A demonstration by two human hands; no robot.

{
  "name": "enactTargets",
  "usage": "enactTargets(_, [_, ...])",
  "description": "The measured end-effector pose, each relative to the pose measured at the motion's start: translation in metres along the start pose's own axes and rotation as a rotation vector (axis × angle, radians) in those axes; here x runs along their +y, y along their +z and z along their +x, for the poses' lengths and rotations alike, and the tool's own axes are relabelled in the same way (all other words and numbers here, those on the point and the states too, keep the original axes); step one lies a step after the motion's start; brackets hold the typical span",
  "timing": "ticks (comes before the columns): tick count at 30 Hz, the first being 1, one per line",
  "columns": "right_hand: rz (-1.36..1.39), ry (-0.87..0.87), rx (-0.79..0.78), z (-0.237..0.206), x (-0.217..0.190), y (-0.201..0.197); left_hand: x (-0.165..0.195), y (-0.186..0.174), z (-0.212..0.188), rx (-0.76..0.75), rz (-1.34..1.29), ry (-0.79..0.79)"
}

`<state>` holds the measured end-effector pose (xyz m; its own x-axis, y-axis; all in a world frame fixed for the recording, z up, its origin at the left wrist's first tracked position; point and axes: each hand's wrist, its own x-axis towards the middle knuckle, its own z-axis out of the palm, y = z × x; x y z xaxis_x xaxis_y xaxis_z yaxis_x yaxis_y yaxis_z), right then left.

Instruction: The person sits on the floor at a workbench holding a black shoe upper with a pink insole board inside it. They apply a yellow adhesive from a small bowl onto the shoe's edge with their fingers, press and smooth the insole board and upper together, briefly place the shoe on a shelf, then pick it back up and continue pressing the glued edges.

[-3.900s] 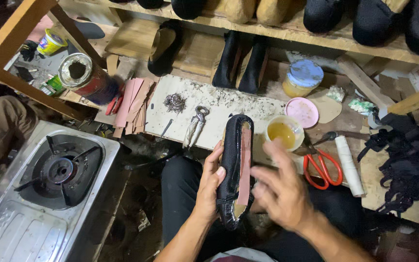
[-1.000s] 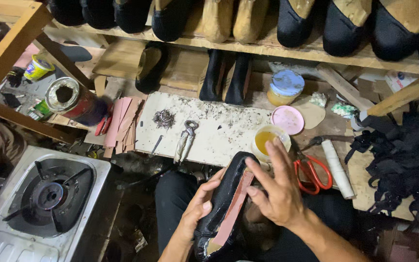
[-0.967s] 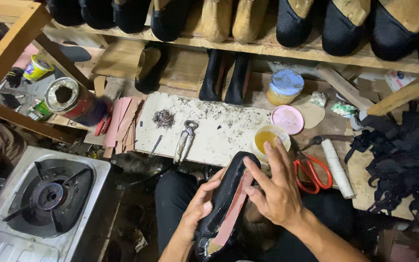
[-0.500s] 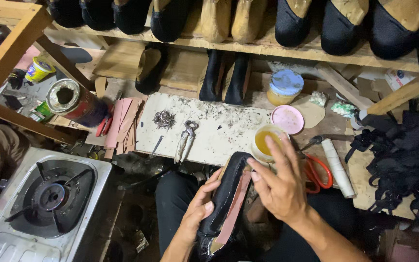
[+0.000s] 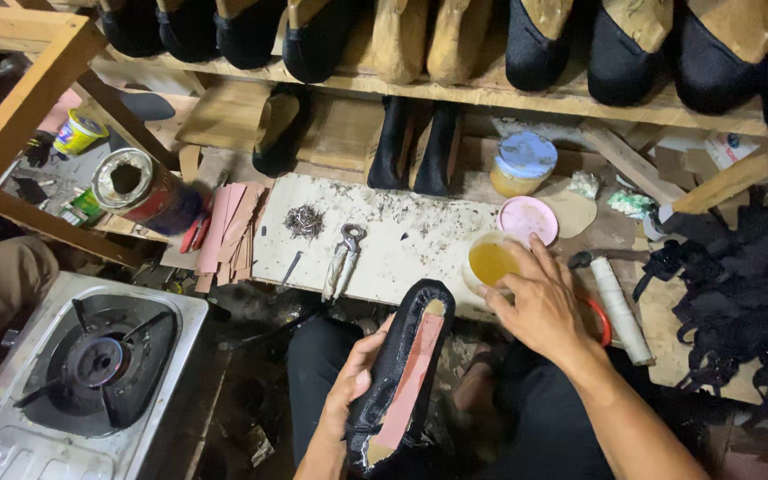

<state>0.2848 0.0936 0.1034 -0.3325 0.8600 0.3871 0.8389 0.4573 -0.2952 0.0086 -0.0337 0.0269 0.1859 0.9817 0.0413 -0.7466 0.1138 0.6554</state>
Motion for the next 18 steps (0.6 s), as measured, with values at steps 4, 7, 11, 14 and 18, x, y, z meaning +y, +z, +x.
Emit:
enactTargets(4, [0.253, 0.079, 0.077, 0.0, -0.012, -0.014, 0.006, 0.011, 0.004, -0.101, 0.063, 0.081])
enactTargets(7, [0.34, -0.026, 0.172, -0.016, -0.041, -0.023, 0.01, 0.023, 0.003, -0.105, 0.078, 0.1])
enactTargets(11, [0.291, -0.179, 0.236, -0.031, -0.078, -0.022, 0.012, 0.036, 0.007, -0.144, 0.1, 0.122])
enactTargets(14, [0.187, -0.215, 0.241, -0.027, -0.088, -0.019, 0.015, 0.04, 0.004, -0.13, 0.158, 0.101])
enactTargets(18, [0.126, -0.228, 0.254, -0.026, -0.09, -0.019, 0.017, 0.043, 0.0, -0.075, 0.201, 0.086])
